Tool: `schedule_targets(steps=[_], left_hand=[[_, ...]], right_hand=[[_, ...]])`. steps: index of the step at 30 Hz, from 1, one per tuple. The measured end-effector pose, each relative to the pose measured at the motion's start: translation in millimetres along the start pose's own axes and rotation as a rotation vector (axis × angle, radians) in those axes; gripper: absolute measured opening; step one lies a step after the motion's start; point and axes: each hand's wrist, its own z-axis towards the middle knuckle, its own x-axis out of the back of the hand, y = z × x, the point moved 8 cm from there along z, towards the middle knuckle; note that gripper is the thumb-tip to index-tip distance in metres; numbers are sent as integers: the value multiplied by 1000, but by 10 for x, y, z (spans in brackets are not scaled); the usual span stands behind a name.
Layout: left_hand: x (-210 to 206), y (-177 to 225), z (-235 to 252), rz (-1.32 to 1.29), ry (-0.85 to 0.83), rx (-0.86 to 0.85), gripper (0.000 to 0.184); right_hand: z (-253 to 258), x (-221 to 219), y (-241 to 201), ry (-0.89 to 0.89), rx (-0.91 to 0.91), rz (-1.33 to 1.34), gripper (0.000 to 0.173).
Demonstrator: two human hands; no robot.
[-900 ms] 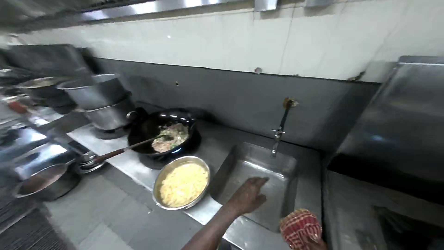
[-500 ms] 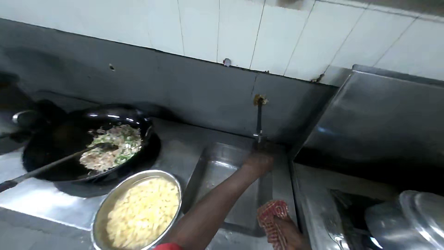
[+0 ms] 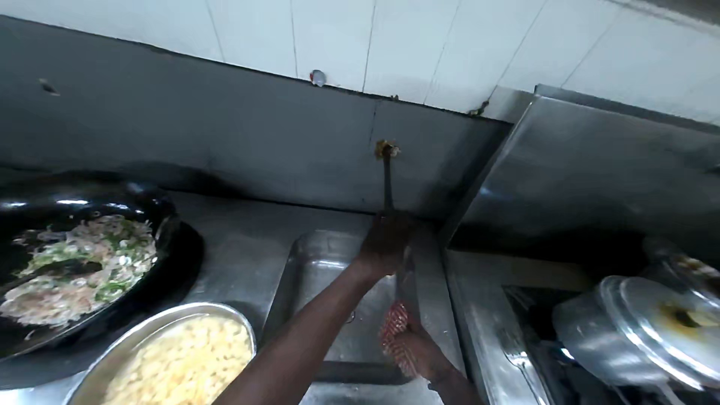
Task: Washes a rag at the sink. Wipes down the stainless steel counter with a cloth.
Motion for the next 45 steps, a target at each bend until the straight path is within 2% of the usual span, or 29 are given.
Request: schedule_targets(steps=[2,5,7,11,13,15,17,18,20,22,24,27,29,32,34,35,36,39,40,45], left_hand=[[-41,-144,93,5,-58,77,52],[-89,-283,148,-53,-159,181,48],[-75,-292,170,-85,-187,303,41],[41,-254,45,-118,-224,571,40],[100,-296,-98,-231,-144,555,45],[90,-418,-336,-445,16,553,48],[-104,-548,-727,-654,212,671,42],[-300,-554,-954,-733,230,758,39],[-845,-355,-1359,-915,79,891,36],[-1296,-115,-1540,-1097,-15,919,31],[-1533,-28,-1570,-1204,-12,929,30],[-1724,-133,-1470,-1264,-32,999,32],[-1723,-221,-1383,-1314,-56,1059,33],[-1680,-367,-1345,-1458,71,1175,32],[-1628,-439,-1338,-1535,103,1229,34],[-1609,-470,-1339,-1545,96,1236,36],[-1595,-492,-1343,-1554,85,1232,36],[-1641,-466,-1329,-1654,108,1138,29],[-1659,-452,-1329,-1695,106,1113,29],[-1770,-431,-1398,-1758,116,1115,36]], right_hand=[[40,-34,-60,6,-5,24,73],[106,-47,-135,36,-16,67,45],[182,-27,-155,51,-30,118,35],[326,8,-184,38,-8,158,38],[392,5,-215,21,-14,173,44],[455,-20,-262,11,-18,192,47],[524,-45,-325,-1,-5,189,52],[557,-53,-361,-7,6,174,53],[579,-92,-417,-40,10,97,54],[580,-261,-494,-113,43,-22,51],[616,-429,-529,-138,106,-102,44],[660,-471,-569,-30,94,-195,48],[690,-409,-585,15,115,-197,45],[655,-311,-590,-12,212,-253,31],[553,-328,-614,-83,244,-401,60],[527,-348,-624,-84,260,-495,68],[528,-361,-635,-58,286,-575,67],[545,-337,-744,115,359,-685,32],[577,-321,-768,166,356,-691,28],[645,-341,-814,237,298,-576,36]])
